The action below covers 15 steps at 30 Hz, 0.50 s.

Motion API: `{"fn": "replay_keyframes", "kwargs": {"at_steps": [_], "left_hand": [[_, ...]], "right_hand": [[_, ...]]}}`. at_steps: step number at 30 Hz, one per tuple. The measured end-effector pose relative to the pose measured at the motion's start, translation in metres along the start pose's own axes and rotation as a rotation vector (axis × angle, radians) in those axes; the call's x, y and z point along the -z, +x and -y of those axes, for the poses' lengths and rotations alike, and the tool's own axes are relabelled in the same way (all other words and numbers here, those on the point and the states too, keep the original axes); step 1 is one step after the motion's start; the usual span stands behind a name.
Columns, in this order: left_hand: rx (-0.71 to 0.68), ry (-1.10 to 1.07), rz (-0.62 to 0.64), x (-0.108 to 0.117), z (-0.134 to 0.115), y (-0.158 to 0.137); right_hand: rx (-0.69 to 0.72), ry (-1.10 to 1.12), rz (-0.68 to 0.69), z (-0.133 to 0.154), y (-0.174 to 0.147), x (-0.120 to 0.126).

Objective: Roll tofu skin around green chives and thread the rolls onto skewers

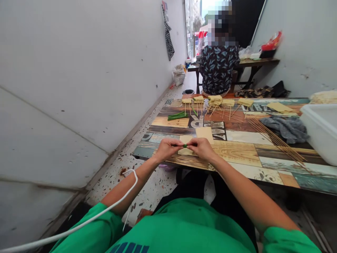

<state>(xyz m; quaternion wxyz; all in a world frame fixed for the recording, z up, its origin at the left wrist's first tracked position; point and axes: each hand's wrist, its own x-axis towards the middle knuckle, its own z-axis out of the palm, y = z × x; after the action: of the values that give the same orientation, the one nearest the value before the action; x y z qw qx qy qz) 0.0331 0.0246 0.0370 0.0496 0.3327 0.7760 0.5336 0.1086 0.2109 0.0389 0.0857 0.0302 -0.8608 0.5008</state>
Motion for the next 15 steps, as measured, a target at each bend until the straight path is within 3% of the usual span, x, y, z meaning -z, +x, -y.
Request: {"fn": "replay_keyframes", "kwargs": {"at_steps": [6, 10, 15], "left_hand": [[-0.262, 0.22, 0.079, -0.012, 0.023, 0.001], [-0.36, 0.341, 0.116, -0.012, 0.028, -0.001], [-0.514, 0.415, 0.258, -0.005, 0.029, 0.002]], "right_hand": [[0.121, -0.256, -0.038, -0.019, -0.006, -0.006], [0.271, -0.378, -0.029, -0.024, -0.008, -0.009], [0.416, -0.538, 0.04, -0.022, -0.009, -0.01]]}}
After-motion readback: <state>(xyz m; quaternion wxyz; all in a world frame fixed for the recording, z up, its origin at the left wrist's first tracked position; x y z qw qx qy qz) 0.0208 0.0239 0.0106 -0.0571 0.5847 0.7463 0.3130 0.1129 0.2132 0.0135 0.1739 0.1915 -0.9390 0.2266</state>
